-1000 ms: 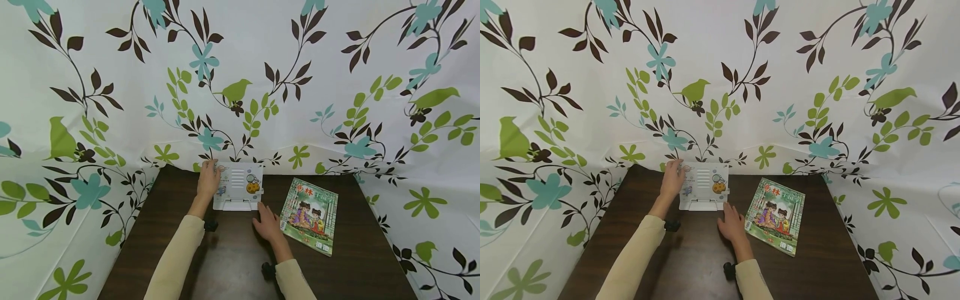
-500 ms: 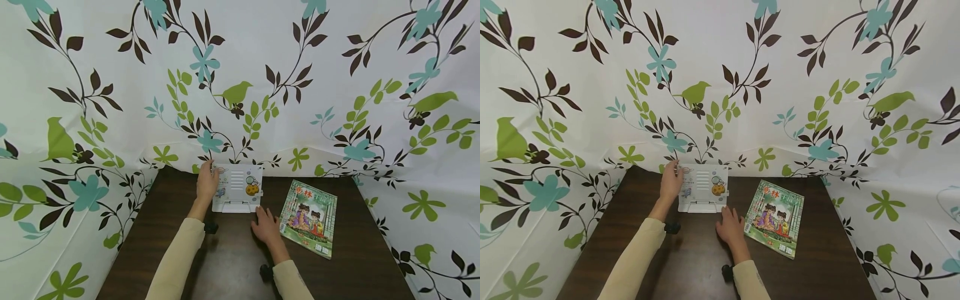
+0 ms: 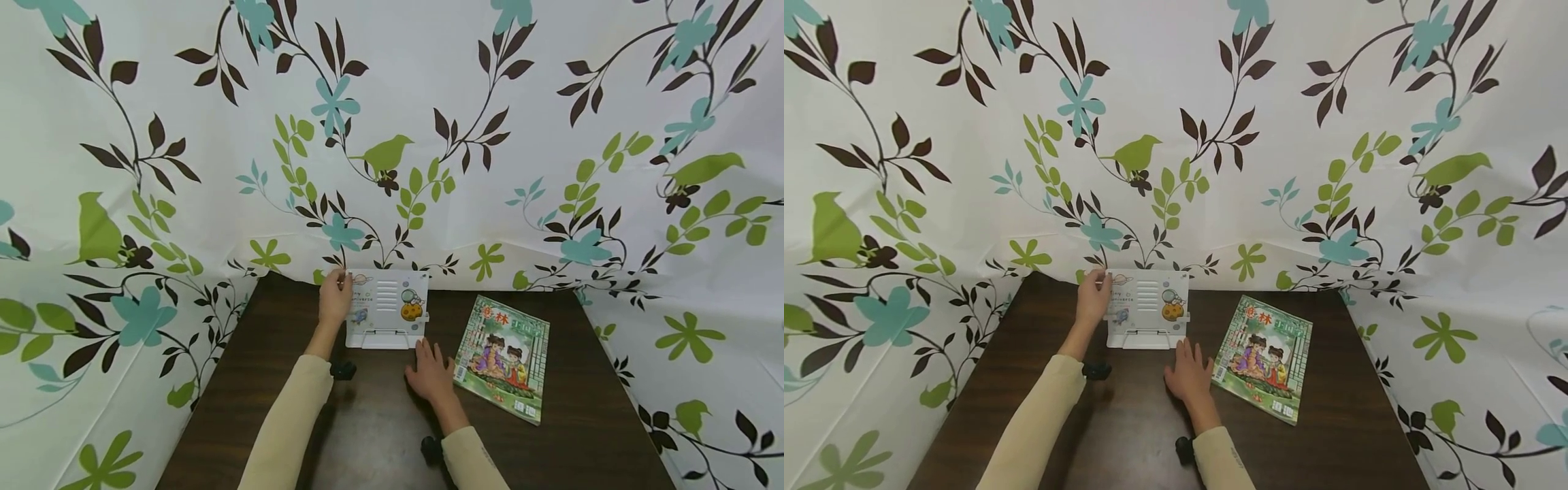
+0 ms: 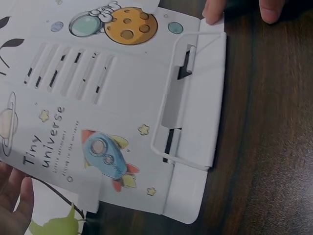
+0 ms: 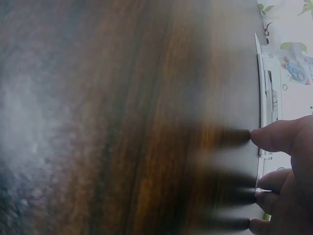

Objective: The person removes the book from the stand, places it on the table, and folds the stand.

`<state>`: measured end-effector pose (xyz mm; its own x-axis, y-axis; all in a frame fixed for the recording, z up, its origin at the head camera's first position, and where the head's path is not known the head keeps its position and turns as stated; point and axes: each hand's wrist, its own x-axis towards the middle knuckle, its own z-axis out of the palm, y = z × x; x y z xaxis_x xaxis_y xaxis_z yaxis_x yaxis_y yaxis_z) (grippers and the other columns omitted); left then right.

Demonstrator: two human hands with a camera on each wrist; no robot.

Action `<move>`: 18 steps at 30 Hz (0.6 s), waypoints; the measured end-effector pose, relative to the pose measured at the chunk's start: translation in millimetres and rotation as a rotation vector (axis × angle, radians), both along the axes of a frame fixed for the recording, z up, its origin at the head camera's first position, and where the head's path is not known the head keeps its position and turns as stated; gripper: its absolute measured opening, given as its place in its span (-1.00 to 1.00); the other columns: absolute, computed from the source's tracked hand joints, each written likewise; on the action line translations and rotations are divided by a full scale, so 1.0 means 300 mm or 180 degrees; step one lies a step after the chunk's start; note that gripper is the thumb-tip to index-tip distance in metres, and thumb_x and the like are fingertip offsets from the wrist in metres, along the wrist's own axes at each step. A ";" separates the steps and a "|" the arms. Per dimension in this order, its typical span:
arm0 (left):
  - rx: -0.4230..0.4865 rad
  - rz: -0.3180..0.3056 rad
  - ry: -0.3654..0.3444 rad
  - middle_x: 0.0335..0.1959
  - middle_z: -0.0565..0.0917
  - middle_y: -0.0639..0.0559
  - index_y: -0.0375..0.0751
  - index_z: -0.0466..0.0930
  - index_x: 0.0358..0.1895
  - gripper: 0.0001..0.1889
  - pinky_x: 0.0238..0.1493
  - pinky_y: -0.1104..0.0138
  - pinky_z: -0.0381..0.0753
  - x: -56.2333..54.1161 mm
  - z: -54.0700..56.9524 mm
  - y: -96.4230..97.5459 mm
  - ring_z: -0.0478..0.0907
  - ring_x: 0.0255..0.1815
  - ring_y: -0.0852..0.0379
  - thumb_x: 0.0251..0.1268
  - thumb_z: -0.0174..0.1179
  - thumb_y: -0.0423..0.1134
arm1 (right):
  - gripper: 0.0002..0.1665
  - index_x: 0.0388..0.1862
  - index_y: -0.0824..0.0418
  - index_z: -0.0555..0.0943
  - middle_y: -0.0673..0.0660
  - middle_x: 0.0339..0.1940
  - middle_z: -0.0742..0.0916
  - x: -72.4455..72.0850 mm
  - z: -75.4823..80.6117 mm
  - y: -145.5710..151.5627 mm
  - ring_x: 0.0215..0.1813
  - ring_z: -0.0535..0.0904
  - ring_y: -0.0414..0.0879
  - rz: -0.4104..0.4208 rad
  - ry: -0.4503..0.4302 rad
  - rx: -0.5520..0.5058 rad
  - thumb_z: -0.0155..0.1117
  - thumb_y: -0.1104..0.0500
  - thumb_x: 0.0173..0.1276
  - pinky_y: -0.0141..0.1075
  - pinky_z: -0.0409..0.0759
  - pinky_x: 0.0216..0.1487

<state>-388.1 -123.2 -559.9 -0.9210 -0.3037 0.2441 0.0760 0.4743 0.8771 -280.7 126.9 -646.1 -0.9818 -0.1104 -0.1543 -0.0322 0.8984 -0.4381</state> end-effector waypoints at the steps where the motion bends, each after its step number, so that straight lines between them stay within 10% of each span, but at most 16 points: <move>1: 0.0025 0.0027 -0.0050 0.04 0.74 -0.25 -0.29 0.66 0.17 -0.70 0.03 -0.04 0.68 0.001 -0.005 -0.005 0.72 0.05 -0.18 0.72 0.10 -0.15 | -0.13 0.73 0.18 0.28 0.20 0.78 0.29 0.001 -0.001 -0.002 0.78 0.10 0.31 0.0001 -0.0009 0.0008 0.26 -0.10 0.58 0.54 -0.02 0.60; 18: -0.0025 0.0015 -0.0410 -0.03 0.75 -0.11 -0.13 0.69 0.22 -0.61 -0.15 0.07 0.56 0.026 -0.016 -0.042 0.64 -0.14 -0.06 0.71 0.10 0.07 | -0.12 0.75 0.20 0.24 0.24 0.80 0.24 -0.035 0.006 0.000 0.80 0.04 0.32 -0.0090 -0.0062 -0.0055 0.16 -0.21 0.65 0.53 -0.06 0.62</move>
<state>-380.3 -135.9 -564.7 -0.9435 -0.3065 0.1261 -0.0393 0.4813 0.8757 -291.2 127.1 -644.4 -0.9814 -0.0853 -0.1718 0.0020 0.8910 -0.4539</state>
